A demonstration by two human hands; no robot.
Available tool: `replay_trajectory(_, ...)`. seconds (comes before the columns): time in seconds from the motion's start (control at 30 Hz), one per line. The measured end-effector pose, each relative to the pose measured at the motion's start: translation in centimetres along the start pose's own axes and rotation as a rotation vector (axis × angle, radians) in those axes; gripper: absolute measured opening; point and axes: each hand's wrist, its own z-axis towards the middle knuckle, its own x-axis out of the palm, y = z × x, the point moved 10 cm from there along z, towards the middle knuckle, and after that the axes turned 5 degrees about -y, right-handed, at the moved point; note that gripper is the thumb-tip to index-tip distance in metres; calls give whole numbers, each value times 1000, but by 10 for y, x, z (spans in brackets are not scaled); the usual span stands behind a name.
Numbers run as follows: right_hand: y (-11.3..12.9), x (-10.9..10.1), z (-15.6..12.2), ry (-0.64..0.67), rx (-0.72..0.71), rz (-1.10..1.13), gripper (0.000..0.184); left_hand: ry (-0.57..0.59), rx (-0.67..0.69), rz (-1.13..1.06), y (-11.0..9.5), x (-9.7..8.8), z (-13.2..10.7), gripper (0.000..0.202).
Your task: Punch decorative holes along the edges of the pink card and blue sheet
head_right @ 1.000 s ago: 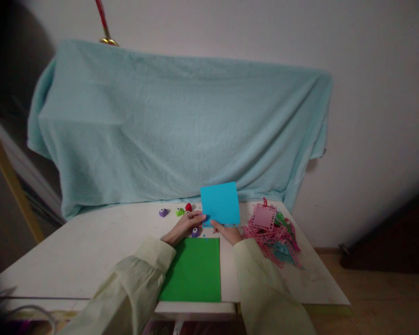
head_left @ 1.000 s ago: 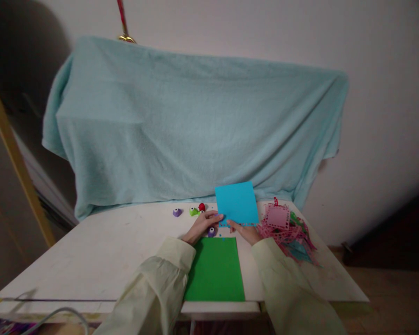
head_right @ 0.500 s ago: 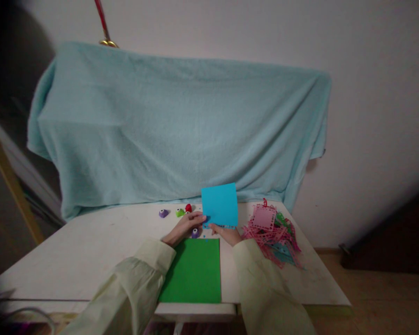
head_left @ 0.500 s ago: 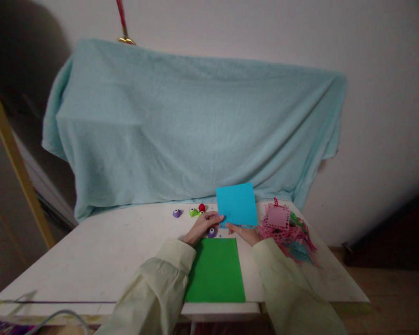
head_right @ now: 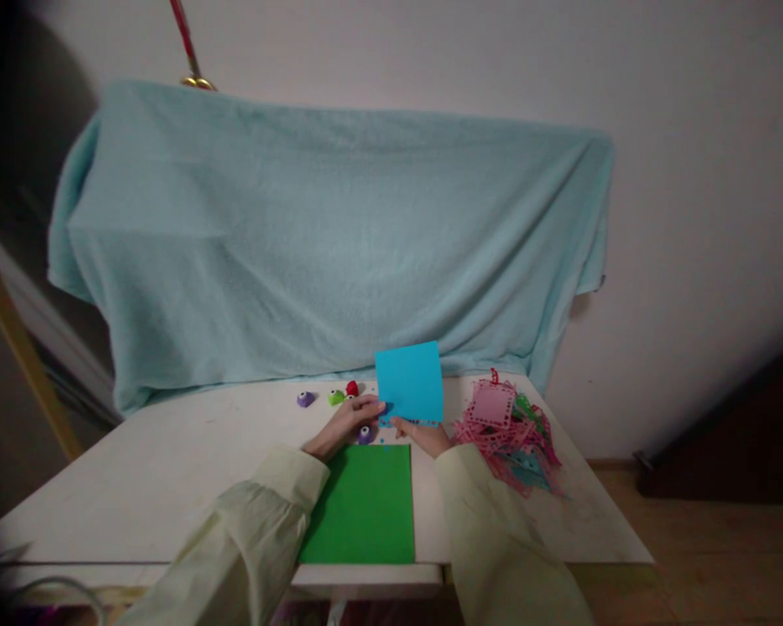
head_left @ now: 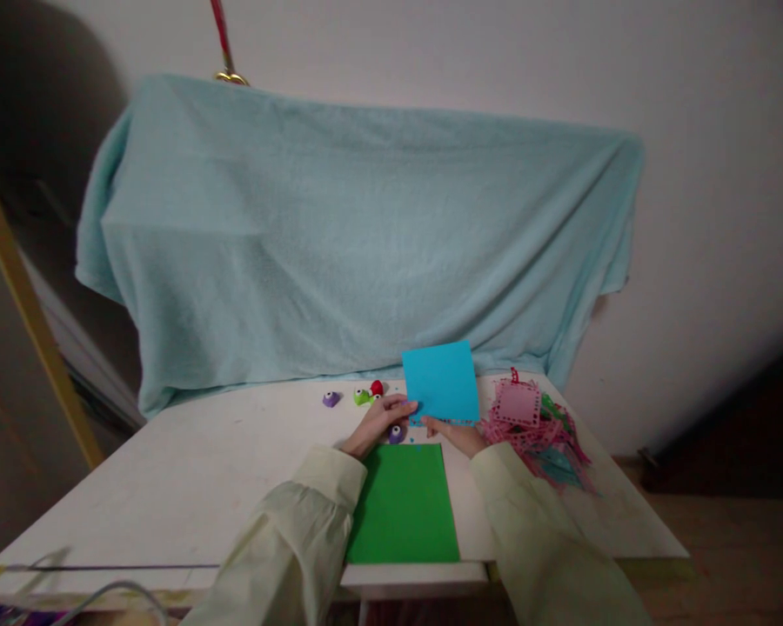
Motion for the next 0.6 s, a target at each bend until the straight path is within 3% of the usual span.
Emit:
replay_trajectory(0.37,-33,6,7,42,55,39,38,-11,-15,27,3,-1,1,42)
replay_trajectory(0.6,-48,10,12,45,44,83,39,-20,43,40,-2,-2,0,41)
